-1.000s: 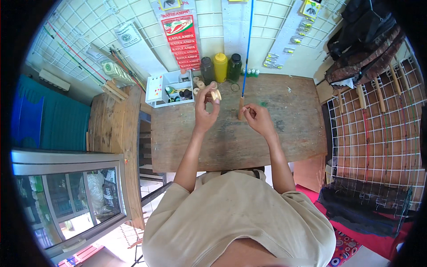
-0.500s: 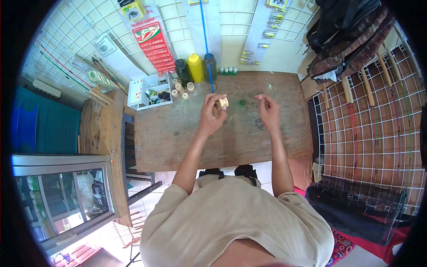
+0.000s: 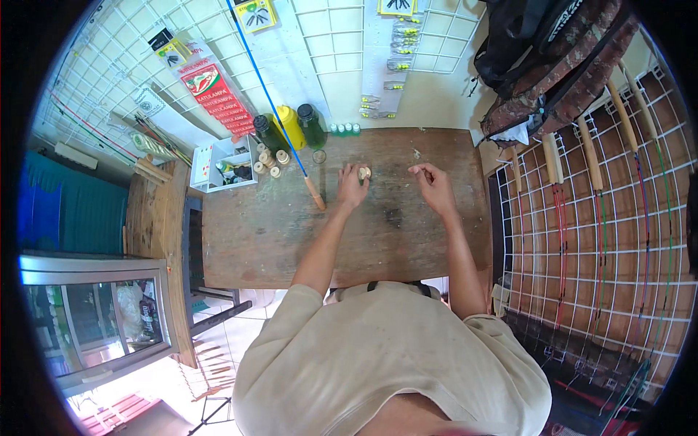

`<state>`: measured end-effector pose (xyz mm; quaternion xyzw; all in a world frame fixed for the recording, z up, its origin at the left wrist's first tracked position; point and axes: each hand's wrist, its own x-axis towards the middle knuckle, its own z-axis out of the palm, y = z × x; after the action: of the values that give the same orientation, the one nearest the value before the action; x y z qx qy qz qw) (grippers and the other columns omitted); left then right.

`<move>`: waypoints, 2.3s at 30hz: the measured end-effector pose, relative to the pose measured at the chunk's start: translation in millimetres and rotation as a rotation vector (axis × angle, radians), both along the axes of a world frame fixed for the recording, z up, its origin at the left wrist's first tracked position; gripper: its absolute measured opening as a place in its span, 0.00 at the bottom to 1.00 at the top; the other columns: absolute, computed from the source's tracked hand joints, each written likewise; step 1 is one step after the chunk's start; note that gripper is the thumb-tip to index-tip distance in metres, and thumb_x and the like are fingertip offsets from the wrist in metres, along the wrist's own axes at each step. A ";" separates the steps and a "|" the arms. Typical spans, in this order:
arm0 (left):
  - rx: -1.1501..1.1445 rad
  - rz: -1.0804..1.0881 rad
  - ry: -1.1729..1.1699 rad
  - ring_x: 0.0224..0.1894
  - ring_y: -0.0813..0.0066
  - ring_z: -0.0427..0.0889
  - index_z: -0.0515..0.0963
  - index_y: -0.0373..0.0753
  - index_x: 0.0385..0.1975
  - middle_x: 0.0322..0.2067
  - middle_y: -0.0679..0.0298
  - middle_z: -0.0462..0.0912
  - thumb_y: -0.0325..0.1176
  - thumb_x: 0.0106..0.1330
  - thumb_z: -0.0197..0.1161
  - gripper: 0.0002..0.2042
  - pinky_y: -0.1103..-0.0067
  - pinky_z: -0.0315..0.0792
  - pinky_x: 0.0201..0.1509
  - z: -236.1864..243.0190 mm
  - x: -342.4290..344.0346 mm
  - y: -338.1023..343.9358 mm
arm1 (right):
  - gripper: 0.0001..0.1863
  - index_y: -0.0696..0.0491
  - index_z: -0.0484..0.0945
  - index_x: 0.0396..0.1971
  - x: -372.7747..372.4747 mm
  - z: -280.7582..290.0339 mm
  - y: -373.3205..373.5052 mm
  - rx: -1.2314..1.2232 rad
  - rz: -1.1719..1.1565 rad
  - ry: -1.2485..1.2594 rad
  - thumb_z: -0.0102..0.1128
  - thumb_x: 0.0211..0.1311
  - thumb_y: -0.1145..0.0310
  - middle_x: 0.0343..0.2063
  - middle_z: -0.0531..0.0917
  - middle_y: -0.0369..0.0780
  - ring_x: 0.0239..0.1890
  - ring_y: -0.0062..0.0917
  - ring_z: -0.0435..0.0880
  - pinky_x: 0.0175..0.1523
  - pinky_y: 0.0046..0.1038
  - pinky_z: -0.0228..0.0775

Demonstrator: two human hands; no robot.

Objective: The recorder is repairing a fishing rod by wrapping thread around the guide onto the rod blank.

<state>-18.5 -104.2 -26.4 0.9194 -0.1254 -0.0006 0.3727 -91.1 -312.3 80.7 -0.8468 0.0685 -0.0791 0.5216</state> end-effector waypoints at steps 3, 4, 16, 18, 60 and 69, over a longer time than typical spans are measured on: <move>0.083 0.035 0.017 0.54 0.49 0.66 0.71 0.41 0.51 0.50 0.56 0.71 0.28 0.57 0.60 0.20 0.64 0.65 0.59 -4.6 6.7 -15.3 | 0.09 0.56 0.82 0.37 7.8 -7.5 -17.9 0.111 0.014 -0.096 0.55 0.64 0.69 0.15 0.65 0.29 0.19 0.11 0.58 0.24 0.19 0.51; 0.083 0.039 0.018 0.54 0.49 0.66 0.71 0.41 0.51 0.50 0.56 0.71 0.28 0.57 0.60 0.20 0.64 0.65 0.59 -7.4 9.4 -16.3 | 0.09 0.56 0.82 0.37 11.5 -1.4 -20.9 0.110 0.018 -0.095 0.55 0.64 0.69 0.15 0.65 0.29 0.19 0.11 0.58 0.24 0.19 0.51; 0.331 0.022 0.062 0.60 0.50 0.61 0.63 0.40 0.59 0.56 0.58 0.70 0.26 0.57 0.58 0.27 0.64 0.61 0.63 5.5 14.9 -20.2 | 0.11 0.56 0.82 0.36 24.5 44.7 -52.2 -0.055 0.033 -0.090 0.55 0.66 0.65 0.17 0.70 0.28 0.20 0.11 0.59 0.25 0.18 0.52; -0.017 -0.063 -0.171 0.59 0.53 0.64 0.68 0.38 0.56 0.54 0.56 0.72 0.30 0.59 0.60 0.23 0.65 0.61 0.62 28.5 10.7 -30.6 | 0.10 0.56 0.82 0.36 28.7 23.8 -52.7 0.059 0.096 -0.036 0.55 0.66 0.66 0.18 0.74 0.29 0.20 0.11 0.65 0.26 0.18 0.57; -0.230 0.012 -0.170 0.35 0.63 0.75 0.81 0.38 0.31 0.28 0.61 0.81 0.29 0.58 0.63 0.04 0.72 0.69 0.42 123.8 -20.9 5.8 | 0.08 0.51 0.84 0.34 12.7 24.7 -56.3 -0.422 0.163 -0.304 0.65 0.53 0.68 0.31 0.83 0.39 0.39 0.35 0.74 0.48 0.34 0.67; -0.161 -0.160 -0.381 0.36 0.64 0.73 0.82 0.40 0.31 0.29 0.65 0.82 0.27 0.55 0.64 0.04 0.72 0.68 0.44 142.3 -40.0 -22.9 | 0.16 0.52 0.82 0.43 9.2 33.8 7.0 -0.092 0.315 -0.227 0.67 0.54 0.66 0.32 0.85 0.39 0.40 0.28 0.80 0.49 0.28 0.69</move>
<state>-58.5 -127.1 115.9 0.8573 -0.2656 0.1537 0.4134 -81.9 -305.2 114.5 -0.8556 -0.1278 -0.0945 0.4926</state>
